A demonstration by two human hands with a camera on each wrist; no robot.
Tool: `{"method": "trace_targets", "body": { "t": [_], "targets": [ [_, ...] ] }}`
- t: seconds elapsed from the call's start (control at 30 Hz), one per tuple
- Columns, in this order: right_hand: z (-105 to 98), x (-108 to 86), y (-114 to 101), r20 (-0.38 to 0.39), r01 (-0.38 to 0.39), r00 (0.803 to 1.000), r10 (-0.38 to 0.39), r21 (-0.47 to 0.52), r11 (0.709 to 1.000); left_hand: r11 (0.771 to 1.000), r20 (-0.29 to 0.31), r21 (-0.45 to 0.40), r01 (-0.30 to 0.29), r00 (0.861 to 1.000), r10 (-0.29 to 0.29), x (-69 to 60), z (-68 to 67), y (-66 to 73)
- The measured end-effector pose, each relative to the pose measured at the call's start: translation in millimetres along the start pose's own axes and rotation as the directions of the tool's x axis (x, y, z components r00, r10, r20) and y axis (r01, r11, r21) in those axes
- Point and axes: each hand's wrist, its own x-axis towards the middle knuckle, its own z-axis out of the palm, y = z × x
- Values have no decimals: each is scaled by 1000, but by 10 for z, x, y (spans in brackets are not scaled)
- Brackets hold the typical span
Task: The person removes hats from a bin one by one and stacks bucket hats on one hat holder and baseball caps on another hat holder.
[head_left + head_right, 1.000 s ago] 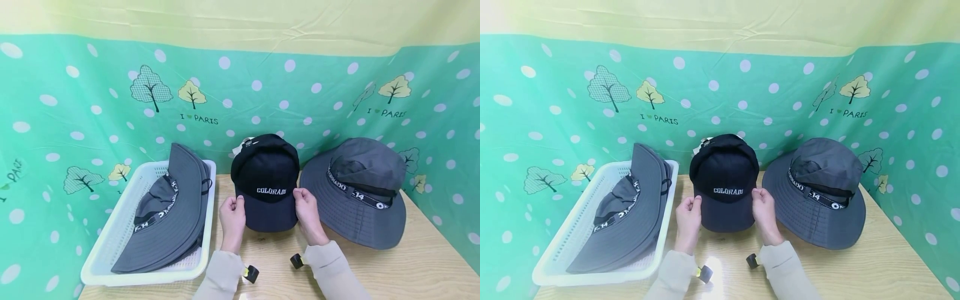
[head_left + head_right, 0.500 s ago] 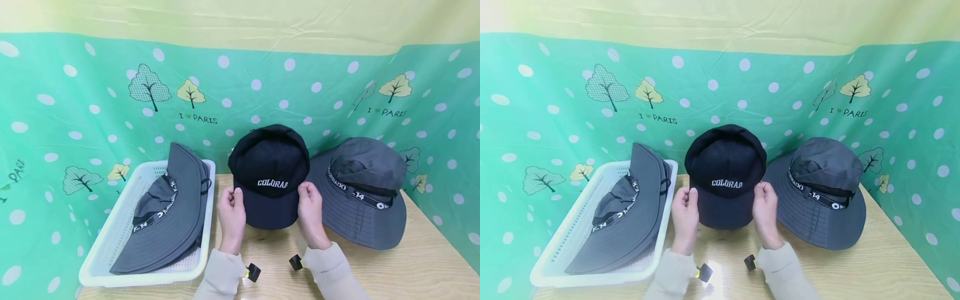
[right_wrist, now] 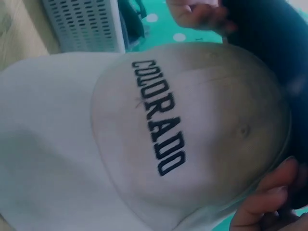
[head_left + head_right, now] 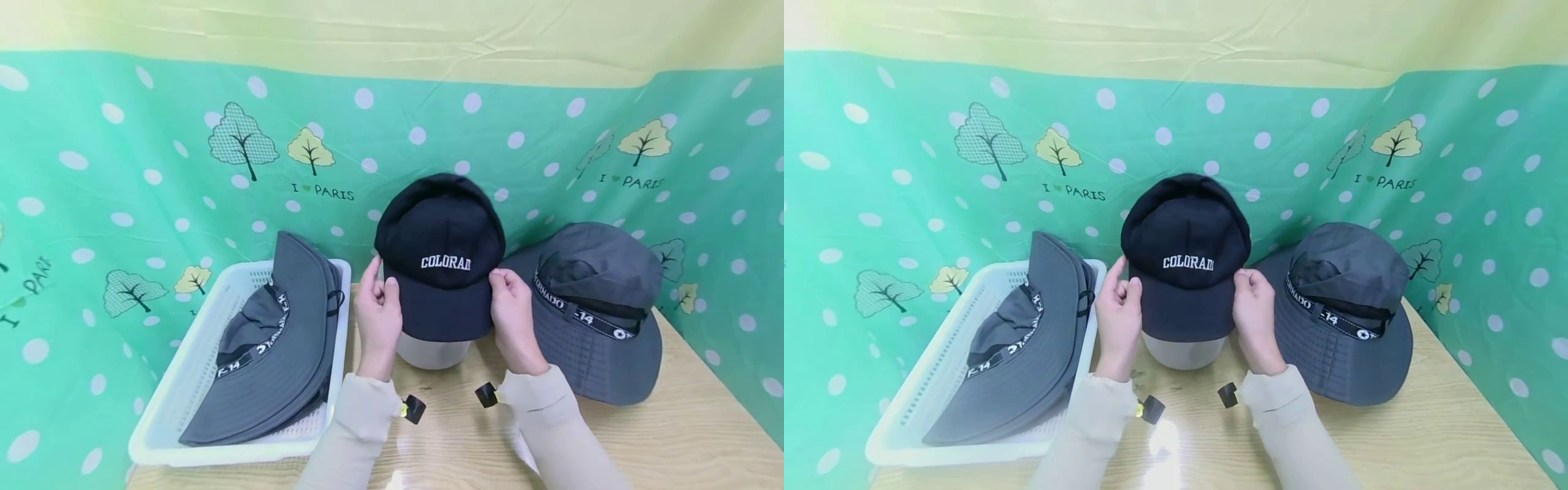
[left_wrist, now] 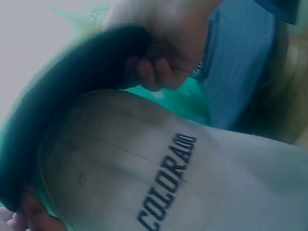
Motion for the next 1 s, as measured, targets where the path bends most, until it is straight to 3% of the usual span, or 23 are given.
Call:
{"method": "trace_targets", "body": {
  "t": [0.2, 0.5, 0.73, 1.0],
  "targets": [
    [-60, -9, 69, 59, -133, 989, 133, -7, 991, 999, 16, 45, 5, 1000, -6, -109, -19, -72],
    [-111, -89, 377, 127, -181, 973, 191, -85, 980, 995, 43, 75, 67, 997, -71, -313, -81, -320],
    [-104, -92, 556, 110, -147, 980, 167, -169, 974, 992, 66, 101, 82, 994, -89, -362, -101, -475],
    [-76, -100, 725, 111, -42, 991, 76, -283, 958, 986, 57, 156, 67, 995, -77, -375, -128, -618]
  ]
}}
